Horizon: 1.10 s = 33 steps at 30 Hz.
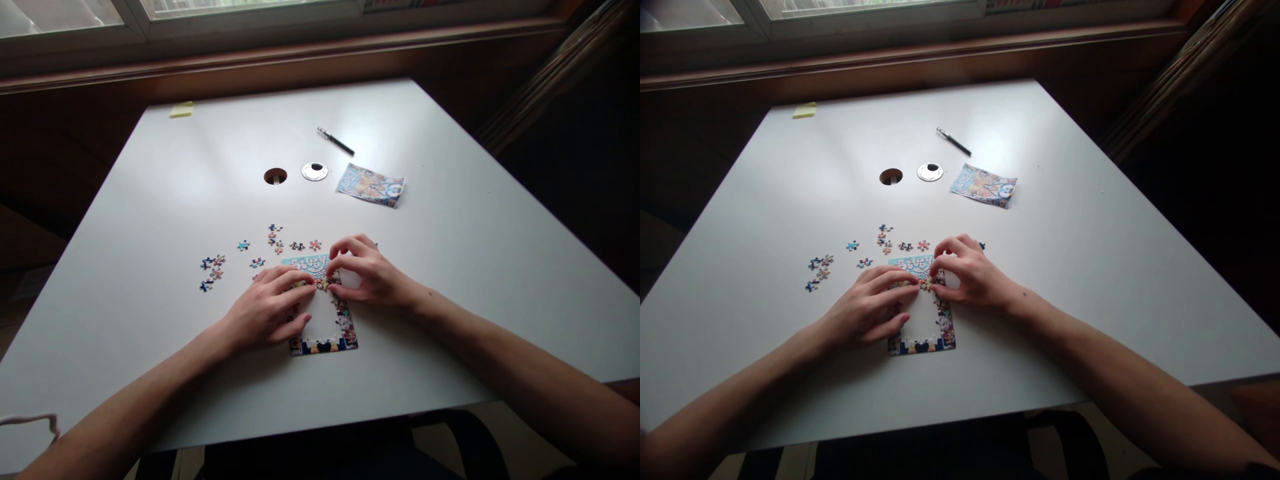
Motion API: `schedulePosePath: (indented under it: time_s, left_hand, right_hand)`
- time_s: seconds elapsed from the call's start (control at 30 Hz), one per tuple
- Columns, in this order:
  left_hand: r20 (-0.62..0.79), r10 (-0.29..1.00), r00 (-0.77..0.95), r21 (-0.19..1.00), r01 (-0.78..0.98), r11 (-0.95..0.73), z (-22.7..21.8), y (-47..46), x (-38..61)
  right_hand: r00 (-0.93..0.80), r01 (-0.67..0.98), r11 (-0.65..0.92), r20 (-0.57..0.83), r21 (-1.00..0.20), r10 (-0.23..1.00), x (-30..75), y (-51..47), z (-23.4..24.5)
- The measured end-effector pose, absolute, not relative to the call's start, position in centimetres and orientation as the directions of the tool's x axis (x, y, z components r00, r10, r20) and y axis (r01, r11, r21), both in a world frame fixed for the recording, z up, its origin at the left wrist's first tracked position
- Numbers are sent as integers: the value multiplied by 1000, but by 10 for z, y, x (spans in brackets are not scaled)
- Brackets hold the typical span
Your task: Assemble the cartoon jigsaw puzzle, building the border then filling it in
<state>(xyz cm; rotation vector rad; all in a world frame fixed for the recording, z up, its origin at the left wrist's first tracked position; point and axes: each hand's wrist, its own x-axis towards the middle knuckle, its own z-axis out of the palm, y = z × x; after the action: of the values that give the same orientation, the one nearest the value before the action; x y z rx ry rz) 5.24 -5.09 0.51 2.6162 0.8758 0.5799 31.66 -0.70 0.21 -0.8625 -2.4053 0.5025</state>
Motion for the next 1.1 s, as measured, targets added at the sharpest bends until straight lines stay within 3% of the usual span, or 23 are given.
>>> schedulePosePath:
  time_s: [0.47,1.1]
  left_hand:
    - [274,625,731,416,496,-762,5,-50,52]
    - [275,630,727,415,501,-760,3,-51,52]
  right_hand:
    - [-678,410,772,404,-485,614,319,-7,2]
    - [-693,488,784,376,-383,615,317,-9,3]
